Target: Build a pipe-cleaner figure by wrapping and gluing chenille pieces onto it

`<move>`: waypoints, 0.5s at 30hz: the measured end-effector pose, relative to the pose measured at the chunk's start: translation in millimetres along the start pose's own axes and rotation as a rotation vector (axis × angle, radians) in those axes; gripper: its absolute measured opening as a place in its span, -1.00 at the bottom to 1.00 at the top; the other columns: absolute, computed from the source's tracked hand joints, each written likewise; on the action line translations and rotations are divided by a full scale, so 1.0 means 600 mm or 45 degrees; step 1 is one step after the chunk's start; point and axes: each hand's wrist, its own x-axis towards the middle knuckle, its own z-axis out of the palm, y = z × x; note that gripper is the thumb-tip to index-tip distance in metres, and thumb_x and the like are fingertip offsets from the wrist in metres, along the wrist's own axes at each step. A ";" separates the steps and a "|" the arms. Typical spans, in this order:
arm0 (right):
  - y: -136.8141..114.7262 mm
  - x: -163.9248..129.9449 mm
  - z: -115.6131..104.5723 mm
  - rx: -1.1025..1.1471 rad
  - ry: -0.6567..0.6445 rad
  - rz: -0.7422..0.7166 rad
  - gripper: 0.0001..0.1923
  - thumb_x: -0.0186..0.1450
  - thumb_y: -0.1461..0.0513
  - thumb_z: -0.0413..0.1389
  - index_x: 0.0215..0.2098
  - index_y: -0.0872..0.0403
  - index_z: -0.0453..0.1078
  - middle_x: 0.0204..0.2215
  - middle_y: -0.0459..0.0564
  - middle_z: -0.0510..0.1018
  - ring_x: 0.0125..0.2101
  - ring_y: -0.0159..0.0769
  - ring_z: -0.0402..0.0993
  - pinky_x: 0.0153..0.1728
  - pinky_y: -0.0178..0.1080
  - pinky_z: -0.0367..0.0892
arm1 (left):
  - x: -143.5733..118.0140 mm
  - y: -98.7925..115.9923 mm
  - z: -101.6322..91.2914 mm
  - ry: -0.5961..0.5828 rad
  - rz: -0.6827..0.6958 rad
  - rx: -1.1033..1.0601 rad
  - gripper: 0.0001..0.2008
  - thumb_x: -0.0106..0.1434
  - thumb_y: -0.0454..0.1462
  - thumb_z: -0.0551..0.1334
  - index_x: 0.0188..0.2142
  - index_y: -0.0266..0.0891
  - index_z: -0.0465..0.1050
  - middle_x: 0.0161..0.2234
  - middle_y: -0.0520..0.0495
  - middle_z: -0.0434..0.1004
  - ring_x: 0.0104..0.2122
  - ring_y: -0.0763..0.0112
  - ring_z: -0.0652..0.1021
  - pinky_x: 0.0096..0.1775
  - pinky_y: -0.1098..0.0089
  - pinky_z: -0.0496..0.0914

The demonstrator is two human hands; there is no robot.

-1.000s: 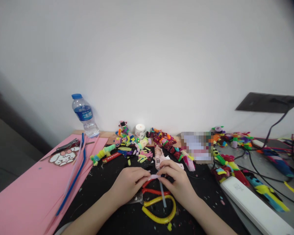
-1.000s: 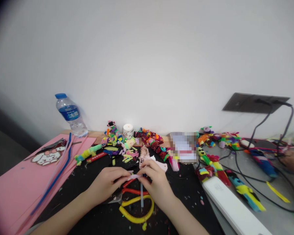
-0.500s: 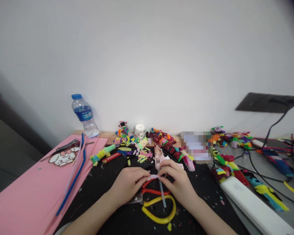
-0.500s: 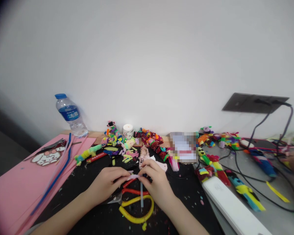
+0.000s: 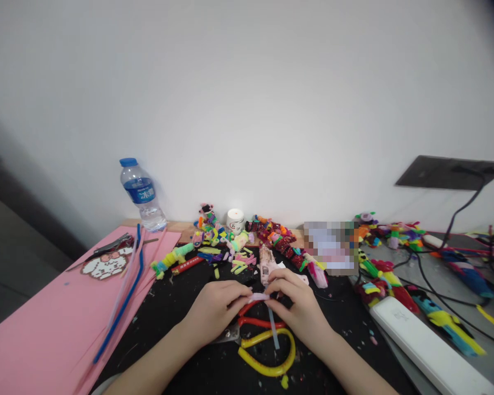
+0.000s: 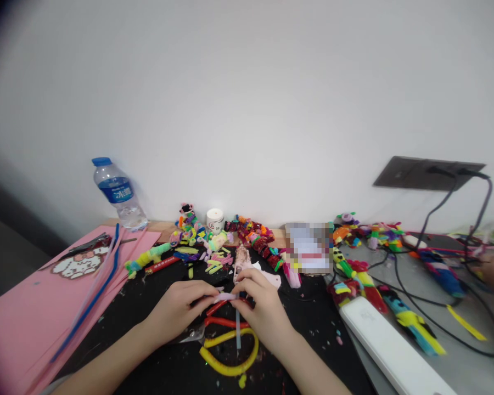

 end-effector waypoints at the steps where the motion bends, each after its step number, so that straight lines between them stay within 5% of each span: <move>1: -0.001 0.000 -0.001 0.004 -0.001 -0.003 -0.86 0.13 0.40 0.13 -0.41 0.04 0.37 -0.30 -0.02 0.40 -0.22 -0.27 0.37 -0.21 -0.27 0.29 | 0.000 0.000 0.000 0.005 0.000 -0.001 -0.89 0.22 -0.36 0.17 -0.32 -0.22 0.47 -0.38 0.01 0.56 -0.39 0.45 0.53 -0.31 0.52 0.34; 15: 0.003 -0.001 0.002 0.021 -0.012 0.010 -0.86 0.15 0.42 0.11 -0.41 0.06 0.36 -0.28 -0.02 0.38 -0.21 -0.29 0.36 -0.19 -0.26 0.27 | 0.000 -0.003 0.003 0.000 0.004 0.009 -0.89 0.23 -0.35 0.16 -0.32 -0.22 0.46 -0.39 0.01 0.55 -0.40 0.46 0.52 -0.32 0.51 0.35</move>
